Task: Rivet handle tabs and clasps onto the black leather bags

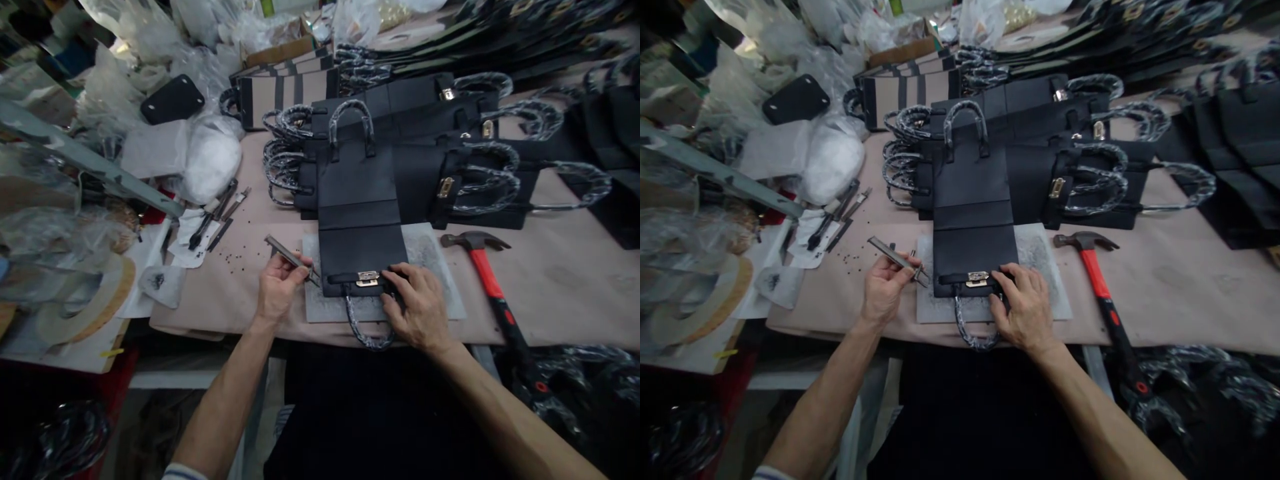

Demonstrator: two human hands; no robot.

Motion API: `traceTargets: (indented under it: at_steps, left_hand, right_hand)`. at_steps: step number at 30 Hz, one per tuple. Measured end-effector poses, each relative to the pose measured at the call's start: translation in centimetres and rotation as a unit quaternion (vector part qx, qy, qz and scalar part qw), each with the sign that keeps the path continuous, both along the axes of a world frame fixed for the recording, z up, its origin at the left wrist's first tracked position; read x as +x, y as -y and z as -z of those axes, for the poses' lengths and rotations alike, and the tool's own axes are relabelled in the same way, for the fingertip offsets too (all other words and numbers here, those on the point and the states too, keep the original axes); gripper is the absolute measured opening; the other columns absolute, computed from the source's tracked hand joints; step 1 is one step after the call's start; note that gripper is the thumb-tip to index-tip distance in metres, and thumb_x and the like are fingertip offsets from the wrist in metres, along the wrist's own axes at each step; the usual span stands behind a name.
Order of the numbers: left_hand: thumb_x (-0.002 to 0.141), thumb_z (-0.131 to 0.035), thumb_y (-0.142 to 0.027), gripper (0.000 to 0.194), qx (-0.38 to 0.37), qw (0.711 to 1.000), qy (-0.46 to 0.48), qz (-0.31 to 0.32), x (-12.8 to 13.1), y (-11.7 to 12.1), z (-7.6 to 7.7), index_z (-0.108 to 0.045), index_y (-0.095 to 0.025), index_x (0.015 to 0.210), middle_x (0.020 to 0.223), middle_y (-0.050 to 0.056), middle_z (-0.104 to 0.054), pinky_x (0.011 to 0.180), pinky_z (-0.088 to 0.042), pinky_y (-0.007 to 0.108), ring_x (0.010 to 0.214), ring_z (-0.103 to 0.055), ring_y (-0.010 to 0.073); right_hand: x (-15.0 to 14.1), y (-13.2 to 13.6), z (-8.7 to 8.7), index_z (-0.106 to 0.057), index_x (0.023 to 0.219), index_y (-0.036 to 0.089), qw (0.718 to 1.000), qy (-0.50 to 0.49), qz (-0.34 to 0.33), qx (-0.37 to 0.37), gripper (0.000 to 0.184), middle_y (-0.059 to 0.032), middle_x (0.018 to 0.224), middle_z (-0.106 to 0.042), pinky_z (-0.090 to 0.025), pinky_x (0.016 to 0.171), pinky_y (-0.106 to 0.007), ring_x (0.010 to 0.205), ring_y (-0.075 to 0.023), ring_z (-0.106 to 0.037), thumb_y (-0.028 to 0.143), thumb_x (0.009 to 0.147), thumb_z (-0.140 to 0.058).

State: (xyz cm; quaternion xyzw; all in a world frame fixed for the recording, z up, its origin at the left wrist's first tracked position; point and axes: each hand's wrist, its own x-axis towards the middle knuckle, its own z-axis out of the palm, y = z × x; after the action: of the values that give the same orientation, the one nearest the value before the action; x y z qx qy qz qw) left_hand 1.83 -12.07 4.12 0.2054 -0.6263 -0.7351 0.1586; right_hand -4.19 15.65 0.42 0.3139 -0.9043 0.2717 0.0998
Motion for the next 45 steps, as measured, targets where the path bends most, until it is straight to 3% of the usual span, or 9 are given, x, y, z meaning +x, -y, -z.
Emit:
traceTargets:
  at_steps: [4, 12, 19, 39, 45]
  left_hand:
    - [0.083, -0.079, -0.030, 0.026, -0.062, 0.997, -0.009, 0.043, -0.3, -1.4, 0.9, -0.068, -0.017, 0.102, 0.104, 0.009, -0.078, 0.089, -0.060, 0.032, 0.096, -0.075, 0.0222]
    - [0.087, -0.080, -0.030, 0.024, -0.033, 0.996, -0.066, 0.059, -0.4, -1.7, 2.3, -0.065, -0.018, 0.102, 0.108, 0.009, -0.079, 0.091, -0.061, 0.033, 0.101, -0.077, 0.0225]
    - [0.089, -0.080, -0.026, 0.021, -0.021, 0.995, -0.095, 0.034, -0.2, -1.7, 3.6, -0.065, -0.019, 0.101, 0.109, 0.009, -0.080, 0.090, -0.062, 0.033, 0.099, -0.078, 0.0215]
    - [0.094, -0.072, -0.025, 0.017, -0.131, 0.986, -0.083, 0.066, -0.5, -1.9, 3.6, -0.061, -0.019, 0.106, 0.110, 0.010, -0.079, 0.091, -0.063, 0.035, 0.103, -0.077, 0.0220]
    - [0.097, -0.067, -0.023, 0.013, -0.236, 0.964, -0.085, 0.089, -0.5, -2.0, 3.2, -0.060, -0.020, 0.108, 0.117, 0.012, -0.077, 0.100, -0.060, 0.041, 0.110, -0.075, 0.0238]
  right_hand:
    - [0.0, 0.0, 0.0, -0.061, 0.132, 0.021, 1.000, -0.006, 0.000, -0.002, 0.041, -0.0144, 0.133, -0.058, -0.040, 0.111, -0.058, 0.123, -0.0360, -0.054, 0.032, 0.093, -0.058]
    - [-0.2, 0.1, 0.0, -0.059, 0.133, 0.019, 1.000, -0.030, -0.007, 0.007, 0.042, -0.0156, 0.133, -0.059, -0.040, 0.112, -0.060, 0.121, -0.0359, -0.057, 0.033, 0.094, -0.057]
    - [-0.3, 0.2, -0.1, -0.059, 0.131, 0.017, 0.999, -0.035, -0.006, 0.013, 0.040, -0.0167, 0.132, -0.060, -0.041, 0.111, -0.061, 0.121, -0.0363, -0.057, 0.034, 0.095, -0.057]
    - [-0.2, 0.2, -0.1, -0.060, 0.132, 0.016, 0.999, -0.032, -0.002, 0.015, 0.041, -0.0171, 0.133, -0.060, -0.041, 0.112, -0.061, 0.122, -0.0364, -0.059, 0.033, 0.095, -0.058]
    - [-0.3, 0.1, -0.1, -0.060, 0.131, 0.015, 0.999, -0.036, -0.006, 0.014, 0.041, -0.0177, 0.132, -0.060, -0.041, 0.110, -0.061, 0.121, -0.0363, -0.058, 0.034, 0.095, -0.058]
